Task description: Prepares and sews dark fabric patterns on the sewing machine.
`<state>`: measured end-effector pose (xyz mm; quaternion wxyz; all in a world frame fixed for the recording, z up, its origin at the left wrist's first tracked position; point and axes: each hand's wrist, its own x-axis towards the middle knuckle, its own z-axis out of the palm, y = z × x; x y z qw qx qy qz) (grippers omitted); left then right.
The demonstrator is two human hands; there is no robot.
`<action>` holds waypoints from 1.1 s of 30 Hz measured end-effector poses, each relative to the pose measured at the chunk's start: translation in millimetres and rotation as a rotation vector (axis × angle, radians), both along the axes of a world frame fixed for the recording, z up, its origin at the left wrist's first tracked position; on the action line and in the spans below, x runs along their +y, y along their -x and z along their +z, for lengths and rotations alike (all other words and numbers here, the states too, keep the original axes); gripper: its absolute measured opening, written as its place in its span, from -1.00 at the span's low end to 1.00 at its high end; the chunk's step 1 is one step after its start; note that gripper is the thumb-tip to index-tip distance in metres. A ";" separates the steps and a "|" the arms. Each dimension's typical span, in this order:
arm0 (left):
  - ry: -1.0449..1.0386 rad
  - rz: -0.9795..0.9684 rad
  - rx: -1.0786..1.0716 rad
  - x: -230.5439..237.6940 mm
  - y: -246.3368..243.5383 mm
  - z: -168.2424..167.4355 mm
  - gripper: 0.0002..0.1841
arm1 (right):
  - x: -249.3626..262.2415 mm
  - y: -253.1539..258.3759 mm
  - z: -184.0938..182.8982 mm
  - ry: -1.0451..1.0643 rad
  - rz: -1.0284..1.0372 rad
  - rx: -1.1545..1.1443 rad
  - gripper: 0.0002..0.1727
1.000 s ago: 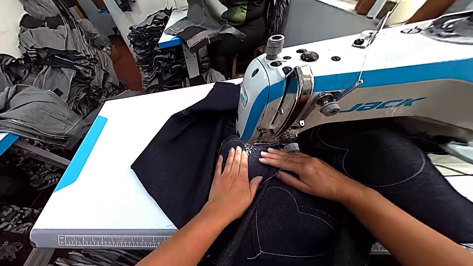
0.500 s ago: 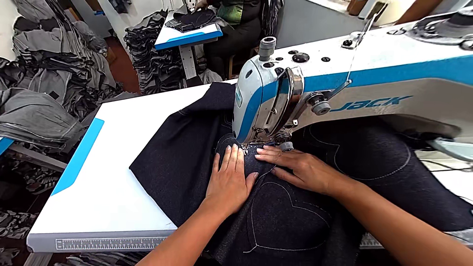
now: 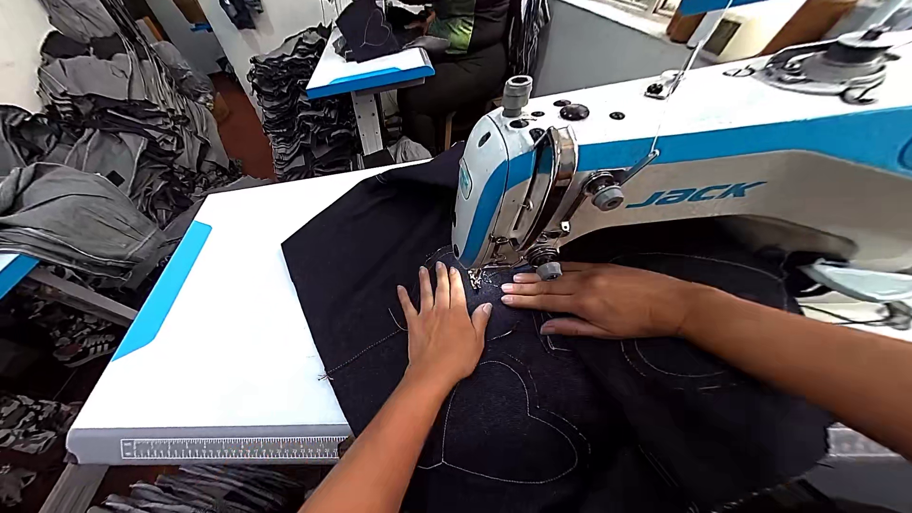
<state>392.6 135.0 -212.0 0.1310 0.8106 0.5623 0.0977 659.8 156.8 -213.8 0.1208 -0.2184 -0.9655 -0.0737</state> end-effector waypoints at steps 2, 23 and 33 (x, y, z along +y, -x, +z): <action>-0.010 -0.052 0.047 11.3 6.5 -4.6 -0.13 | -17.8 5.0 -11.2 0.069 -0.135 0.047 -0.42; -0.269 -0.979 0.042 124.7 51.9 -4.2 -0.11 | -102.4 152.9 -41.5 -0.192 -0.874 0.269 -0.32; -0.266 -0.983 0.072 125.1 51.6 -1.9 -0.11 | -101.6 155.3 -41.9 -0.208 -0.894 0.273 -0.34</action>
